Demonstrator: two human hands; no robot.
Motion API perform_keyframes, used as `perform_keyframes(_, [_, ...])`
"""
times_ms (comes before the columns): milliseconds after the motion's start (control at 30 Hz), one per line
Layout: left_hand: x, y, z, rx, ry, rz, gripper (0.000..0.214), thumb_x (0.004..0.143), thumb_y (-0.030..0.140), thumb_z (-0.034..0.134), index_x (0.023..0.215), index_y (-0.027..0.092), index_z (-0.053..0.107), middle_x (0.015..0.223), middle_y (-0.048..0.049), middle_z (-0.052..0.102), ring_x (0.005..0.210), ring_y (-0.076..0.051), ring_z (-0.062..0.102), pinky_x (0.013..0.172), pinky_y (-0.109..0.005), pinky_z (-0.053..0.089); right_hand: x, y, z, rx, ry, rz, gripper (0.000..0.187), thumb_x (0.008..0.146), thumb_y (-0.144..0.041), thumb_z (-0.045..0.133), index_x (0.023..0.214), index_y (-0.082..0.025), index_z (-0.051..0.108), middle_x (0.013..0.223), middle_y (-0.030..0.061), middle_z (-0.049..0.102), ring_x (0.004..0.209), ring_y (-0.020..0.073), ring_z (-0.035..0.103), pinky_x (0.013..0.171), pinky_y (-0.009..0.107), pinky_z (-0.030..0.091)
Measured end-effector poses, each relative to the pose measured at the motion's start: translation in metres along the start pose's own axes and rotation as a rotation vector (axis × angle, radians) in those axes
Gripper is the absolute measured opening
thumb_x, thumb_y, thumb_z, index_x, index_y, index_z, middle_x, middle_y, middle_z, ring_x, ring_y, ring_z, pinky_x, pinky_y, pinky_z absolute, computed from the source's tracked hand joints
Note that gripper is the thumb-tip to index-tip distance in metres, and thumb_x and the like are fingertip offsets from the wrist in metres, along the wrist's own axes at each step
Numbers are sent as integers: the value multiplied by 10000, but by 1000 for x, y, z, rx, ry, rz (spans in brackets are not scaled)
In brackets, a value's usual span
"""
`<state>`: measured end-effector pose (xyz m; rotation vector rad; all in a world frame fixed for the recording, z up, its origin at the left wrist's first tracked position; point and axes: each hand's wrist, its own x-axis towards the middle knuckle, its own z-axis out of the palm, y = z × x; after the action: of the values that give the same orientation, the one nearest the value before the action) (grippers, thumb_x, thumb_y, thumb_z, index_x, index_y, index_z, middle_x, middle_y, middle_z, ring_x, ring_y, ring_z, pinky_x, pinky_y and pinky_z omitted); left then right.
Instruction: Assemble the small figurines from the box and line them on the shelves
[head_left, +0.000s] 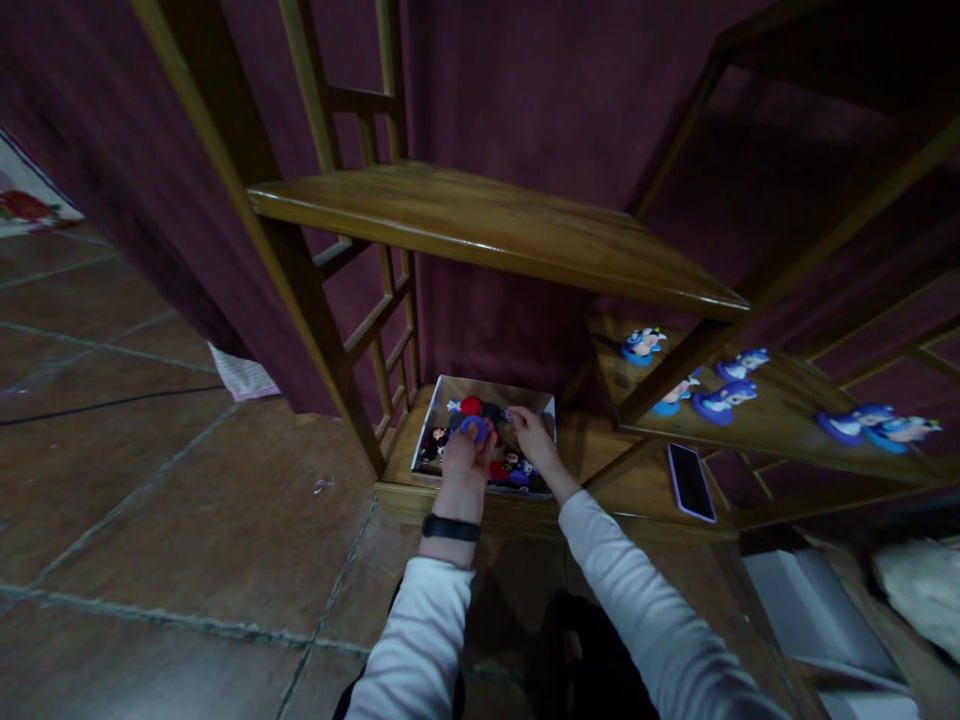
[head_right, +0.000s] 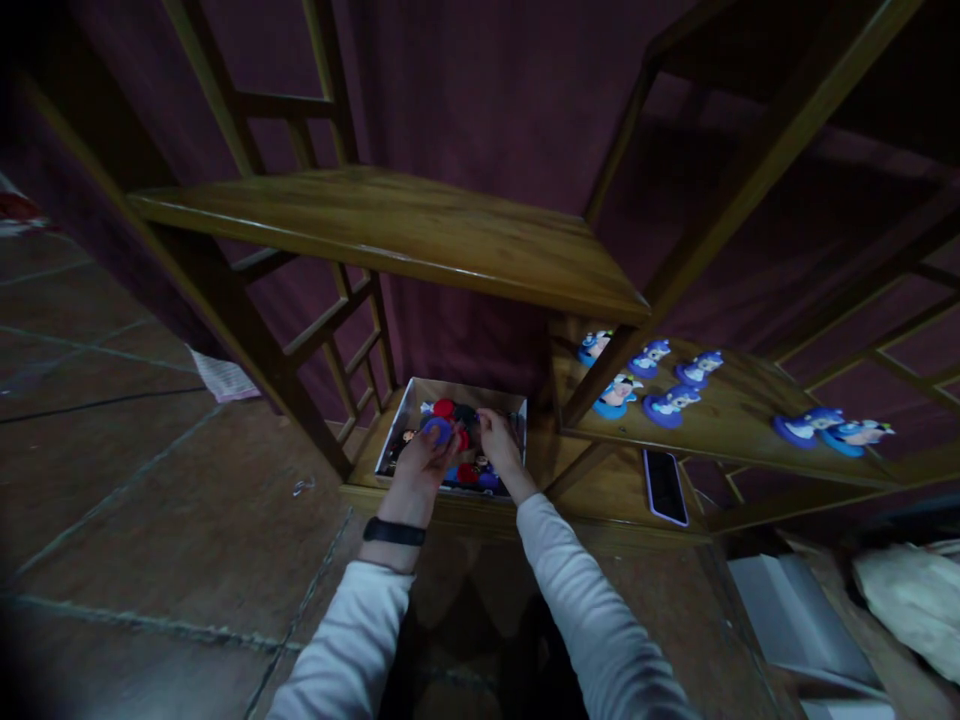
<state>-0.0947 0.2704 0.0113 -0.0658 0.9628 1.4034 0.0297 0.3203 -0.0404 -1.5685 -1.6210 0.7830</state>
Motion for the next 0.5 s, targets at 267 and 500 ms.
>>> perform_keyframes(267, [2, 27, -1, -123, 84, -72, 116, 837, 217, 490, 832, 132, 570, 741, -74, 630, 700, -152, 632, 618, -262, 539, 27, 8, 6, -766, -212, -34, 401, 852, -110, 332, 1203, -158, 521, 1276, 135, 494, 1122, 216, 494, 920, 321, 366])
perform_keyframes(500, [0, 27, -1, -145, 18, -107, 152, 828, 209, 466, 836, 126, 593, 782, -95, 640, 754, -164, 638, 647, -276, 549, 22, 5, 7, -646, -141, -54, 385, 823, -71, 350, 1149, -131, 546, 1310, 154, 478, 1264, 245, 359, 1018, 389, 275])
